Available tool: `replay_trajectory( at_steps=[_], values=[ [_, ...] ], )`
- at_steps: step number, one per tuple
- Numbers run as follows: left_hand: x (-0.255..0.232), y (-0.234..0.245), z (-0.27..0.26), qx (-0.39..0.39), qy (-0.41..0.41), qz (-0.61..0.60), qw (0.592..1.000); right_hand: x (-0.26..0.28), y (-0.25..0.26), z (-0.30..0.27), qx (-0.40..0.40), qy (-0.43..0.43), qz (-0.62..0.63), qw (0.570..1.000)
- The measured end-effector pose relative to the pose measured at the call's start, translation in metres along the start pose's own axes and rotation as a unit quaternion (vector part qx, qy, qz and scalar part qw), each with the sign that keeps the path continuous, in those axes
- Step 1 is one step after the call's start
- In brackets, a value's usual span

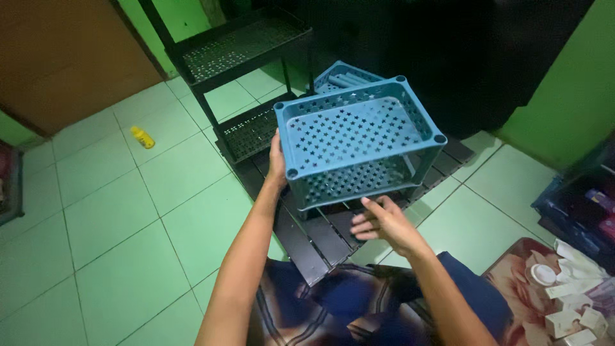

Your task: The person assembles a light blue plastic storage rack by inserting cylindrical rods into the side panels and stacking perforated trays. The person handles the trays and rods by hand, aligning and pressing the components together to form a three-tiered rack.

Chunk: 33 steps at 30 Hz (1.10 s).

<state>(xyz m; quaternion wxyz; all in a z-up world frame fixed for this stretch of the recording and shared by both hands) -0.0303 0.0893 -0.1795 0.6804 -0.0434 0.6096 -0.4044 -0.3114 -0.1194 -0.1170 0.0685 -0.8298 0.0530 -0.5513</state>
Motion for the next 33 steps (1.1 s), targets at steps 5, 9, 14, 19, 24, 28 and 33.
replay_trajectory(
  at_steps=[5, 9, 14, 19, 24, 28, 33],
  values=[
    [-0.005, 0.011, 0.005, -0.069, 0.001, 0.144, 0.987, 0.013, 0.044, -0.015, -0.076, 0.001, -0.179, 0.981],
    [-0.049, -0.013, -0.022, -0.13, -0.106, 0.327, 0.93, 0.036, 0.102, -0.033, -0.189, 0.068, -0.25, 0.947],
    [-0.13, -0.09, -0.063, -0.023, -0.269, 0.489, 0.829, 0.104, 0.142, -0.029, -0.268, 0.286, -0.299, 0.87],
    [-0.166, -0.135, -0.046, 0.062, -0.216, 0.595, 0.772, 0.187, 0.129, 0.019, -0.175, 0.399, -0.306, 0.847],
    [-0.158, -0.137, -0.043, 0.114, -0.176, 0.528, 0.823, 0.22, 0.103, 0.055, -0.111, 0.278, -0.355, 0.886],
    [-0.149, -0.131, -0.041, 0.119, -0.179, 0.505, 0.836, 0.222, 0.097, 0.058, -0.129, 0.264, -0.433, 0.852],
    [-0.143, -0.127, -0.037, 0.114, -0.18, 0.481, 0.85, 0.216, 0.097, 0.06, -0.151, 0.209, -0.463, 0.848]
  ],
)
Point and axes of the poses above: each hand's wrist, its own z-axis towards the middle knuckle, its own y-axis out of the back of the hand, x = y × z, the point moved 4 cm from there along z, towards the middle knuckle, and after that the axes turned 9 degrees about x, right-handed, at the moved point
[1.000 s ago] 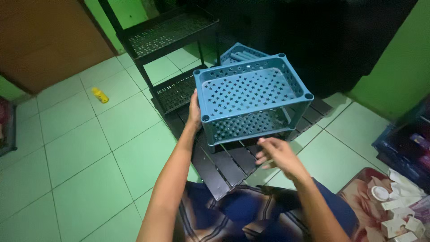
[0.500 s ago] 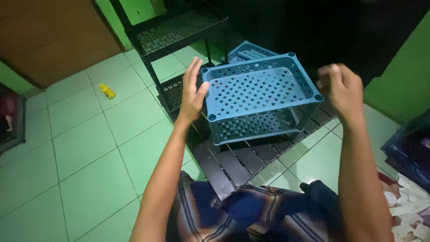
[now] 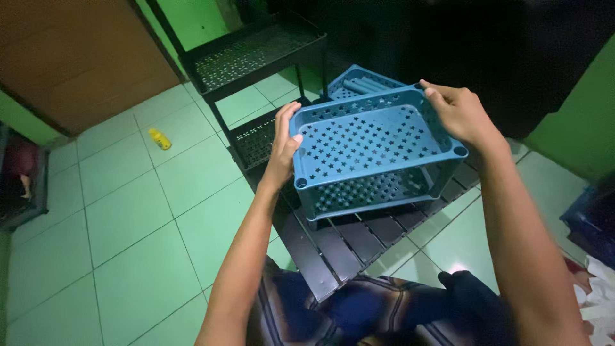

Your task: The person assembles a light blue plastic storage rack by inserting cylindrical rods into the side panels and stacking perforated trays. The person handles the trays and rods by hand, aligning and pressing the components together to form a three-tiered rack.

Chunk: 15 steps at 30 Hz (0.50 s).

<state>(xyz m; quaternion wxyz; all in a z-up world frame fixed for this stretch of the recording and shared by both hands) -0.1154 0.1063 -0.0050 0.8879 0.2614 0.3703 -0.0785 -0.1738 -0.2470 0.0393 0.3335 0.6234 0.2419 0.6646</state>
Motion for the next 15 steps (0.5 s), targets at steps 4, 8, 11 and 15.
replay_trajectory(
  at_steps=[4, 8, 11, 15],
  values=[
    [0.005, -0.002, 0.003, 0.0, 0.007, -0.006, 1.0, 0.009, 0.002, -0.003, -0.018, 0.001, -0.005, 1.0],
    [0.008, -0.001, 0.001, -0.001, 0.0, -0.009, 1.0, 0.013, 0.003, -0.011, -0.009, -0.098, -0.042, 0.994],
    [0.009, -0.002, 0.0, -0.006, -0.001, 0.003, 1.0, 0.012, 0.006, -0.014, -0.011, -0.103, -0.066, 0.992],
    [0.009, 0.0, -0.008, -0.028, 0.039, 0.01, 0.999, 0.003, 0.008, -0.014, -0.099, -0.007, -0.075, 0.992]
  ],
)
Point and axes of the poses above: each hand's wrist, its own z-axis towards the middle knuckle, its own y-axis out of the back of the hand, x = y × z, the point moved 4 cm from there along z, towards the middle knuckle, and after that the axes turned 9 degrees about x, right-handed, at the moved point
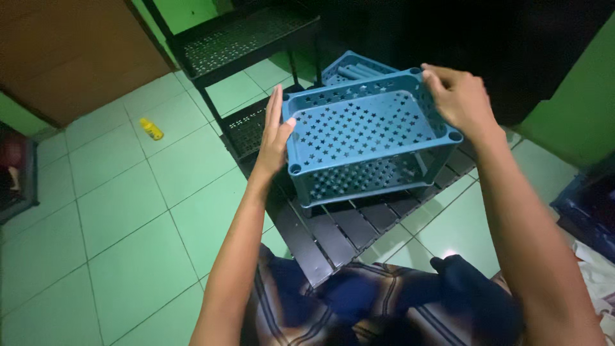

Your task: The person assembles a light blue plastic storage rack by inserting cylindrical rods into the side panels and stacking perforated trays. The person handles the trays and rods by hand, aligning and pressing the components together to form a three-tiered rack.

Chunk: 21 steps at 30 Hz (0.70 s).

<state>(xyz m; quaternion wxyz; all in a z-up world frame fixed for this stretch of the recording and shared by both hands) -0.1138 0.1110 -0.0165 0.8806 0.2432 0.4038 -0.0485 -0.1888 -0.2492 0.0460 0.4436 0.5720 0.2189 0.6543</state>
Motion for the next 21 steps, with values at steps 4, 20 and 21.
replay_trajectory(
  at_steps=[4, 20, 21],
  values=[
    [-0.003, 0.002, -0.015, -0.081, 0.047, -0.058, 0.994, -0.026, -0.007, 0.004, -0.134, 0.06, 0.244, 0.959],
    [-0.037, -0.05, -0.085, -0.086, 0.078, -0.23, 0.966, -0.048, -0.069, -0.11, 0.012, 0.052, 0.565, 0.824],
    [-0.032, -0.05, -0.081, -0.074, 0.092, -0.269, 0.956, -0.049, -0.07, -0.11, 0.007, 0.051, 0.563, 0.825]
  ],
)
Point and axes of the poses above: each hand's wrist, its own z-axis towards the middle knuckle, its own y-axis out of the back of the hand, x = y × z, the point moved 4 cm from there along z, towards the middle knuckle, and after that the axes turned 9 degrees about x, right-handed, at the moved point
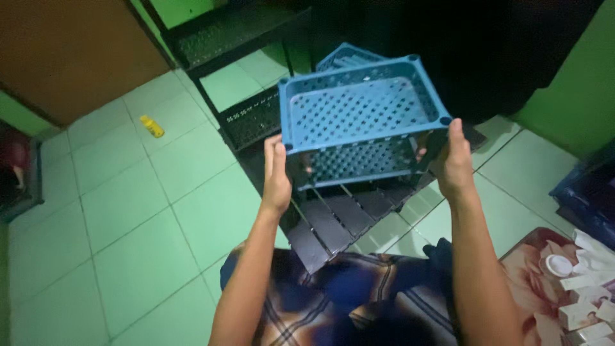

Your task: The person assembles a light blue plastic storage rack by inserting cylindrical rods into the side panels and stacking perforated trays. The person handles the trays and rods by hand, aligning and pressing the components together to form a three-tiered rack.

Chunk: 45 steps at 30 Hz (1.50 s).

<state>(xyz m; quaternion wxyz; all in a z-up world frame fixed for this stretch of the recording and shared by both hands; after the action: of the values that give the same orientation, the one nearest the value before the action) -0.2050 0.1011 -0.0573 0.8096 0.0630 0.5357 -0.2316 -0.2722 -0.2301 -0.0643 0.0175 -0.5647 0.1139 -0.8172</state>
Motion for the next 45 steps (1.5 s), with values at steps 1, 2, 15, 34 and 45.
replay_trajectory(
  at_steps=[1, 2, 15, 34, 45],
  values=[
    [0.004, 0.004, 0.005, 0.008, 0.021, -0.037, 0.999, -0.002, -0.001, -0.001, 0.009, 0.013, 0.014, 1.0],
    [0.008, 0.008, 0.008, 0.015, 0.042, -0.074, 0.996, -0.004, 0.0, -0.001, 0.017, 0.025, 0.028, 0.999],
    [0.044, 0.028, 0.011, 0.155, 0.182, 0.005, 0.971, -0.055, 0.02, 0.009, -0.029, -0.021, 0.107, 0.994],
    [0.055, 0.034, 0.012, 0.143, 0.176, -0.029, 0.973, -0.03, 0.004, 0.008, -0.032, -0.051, 0.053, 0.997],
    [0.045, 0.01, -0.022, 0.014, -0.036, 0.083, 0.996, -0.053, 0.013, -0.009, -0.08, -0.014, 0.02, 0.996]
  ],
)
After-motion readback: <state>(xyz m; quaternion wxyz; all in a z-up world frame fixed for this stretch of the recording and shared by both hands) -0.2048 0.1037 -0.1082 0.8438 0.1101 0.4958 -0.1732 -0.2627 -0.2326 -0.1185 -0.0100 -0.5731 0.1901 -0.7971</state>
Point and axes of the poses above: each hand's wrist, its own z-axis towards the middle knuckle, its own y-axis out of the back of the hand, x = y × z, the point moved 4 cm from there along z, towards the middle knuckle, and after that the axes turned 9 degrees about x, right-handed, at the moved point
